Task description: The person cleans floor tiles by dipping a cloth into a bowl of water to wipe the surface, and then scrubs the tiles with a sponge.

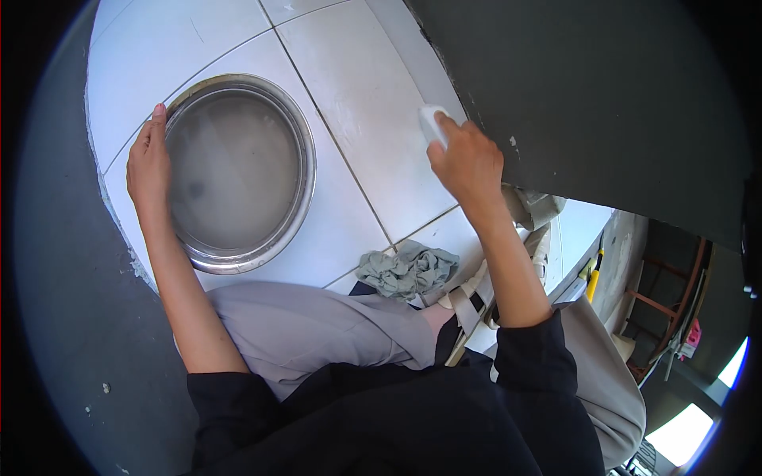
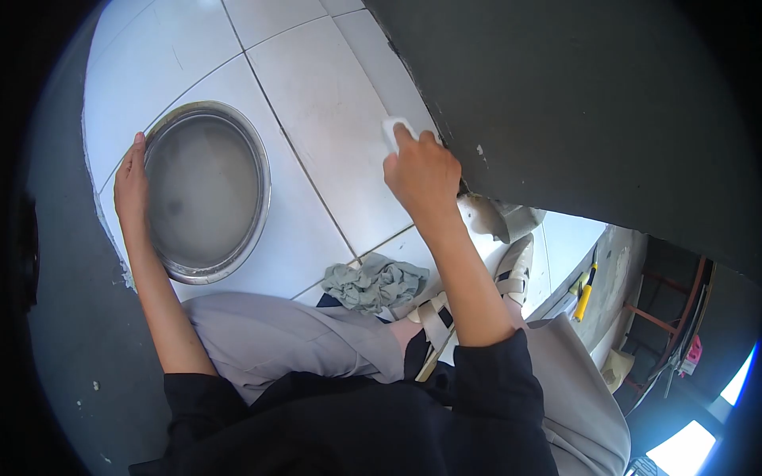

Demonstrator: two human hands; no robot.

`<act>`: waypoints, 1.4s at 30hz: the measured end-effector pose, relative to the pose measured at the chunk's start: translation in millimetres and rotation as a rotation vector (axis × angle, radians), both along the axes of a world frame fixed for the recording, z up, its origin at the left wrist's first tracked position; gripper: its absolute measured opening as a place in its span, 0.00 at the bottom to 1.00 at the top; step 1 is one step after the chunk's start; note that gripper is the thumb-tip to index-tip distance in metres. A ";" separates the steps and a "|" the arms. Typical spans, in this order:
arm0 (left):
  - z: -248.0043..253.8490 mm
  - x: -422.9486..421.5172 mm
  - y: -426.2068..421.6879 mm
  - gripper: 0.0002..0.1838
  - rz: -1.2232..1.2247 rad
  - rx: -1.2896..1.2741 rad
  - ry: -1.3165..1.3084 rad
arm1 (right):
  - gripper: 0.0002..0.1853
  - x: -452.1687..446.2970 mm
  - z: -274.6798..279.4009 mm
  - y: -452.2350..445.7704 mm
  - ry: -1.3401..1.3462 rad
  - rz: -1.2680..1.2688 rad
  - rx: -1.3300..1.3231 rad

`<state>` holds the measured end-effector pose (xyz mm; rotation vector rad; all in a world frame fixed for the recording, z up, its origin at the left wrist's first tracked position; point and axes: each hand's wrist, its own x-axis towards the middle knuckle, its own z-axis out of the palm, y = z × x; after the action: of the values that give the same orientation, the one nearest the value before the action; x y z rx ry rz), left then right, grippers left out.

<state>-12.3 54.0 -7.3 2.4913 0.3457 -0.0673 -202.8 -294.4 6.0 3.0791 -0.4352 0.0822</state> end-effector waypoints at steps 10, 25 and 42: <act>4.9 -4.8 -6.6 0.34 0.014 0.057 -0.012 | 0.22 -26.8 0.1 12.9 -0.023 0.006 0.014; 12.6 -7.3 -8.5 0.33 -0.006 0.011 -0.009 | 0.22 22.1 -7.7 14.0 -0.035 0.009 -0.007; 13.8 -5.3 -4.9 0.34 -0.020 0.004 0.036 | 0.22 59.5 86.6 104.0 0.089 0.128 0.768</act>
<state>-17.7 49.0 6.5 2.5001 0.3360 -0.1194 -143.4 -190.3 92.7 3.8363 -0.3170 -0.2879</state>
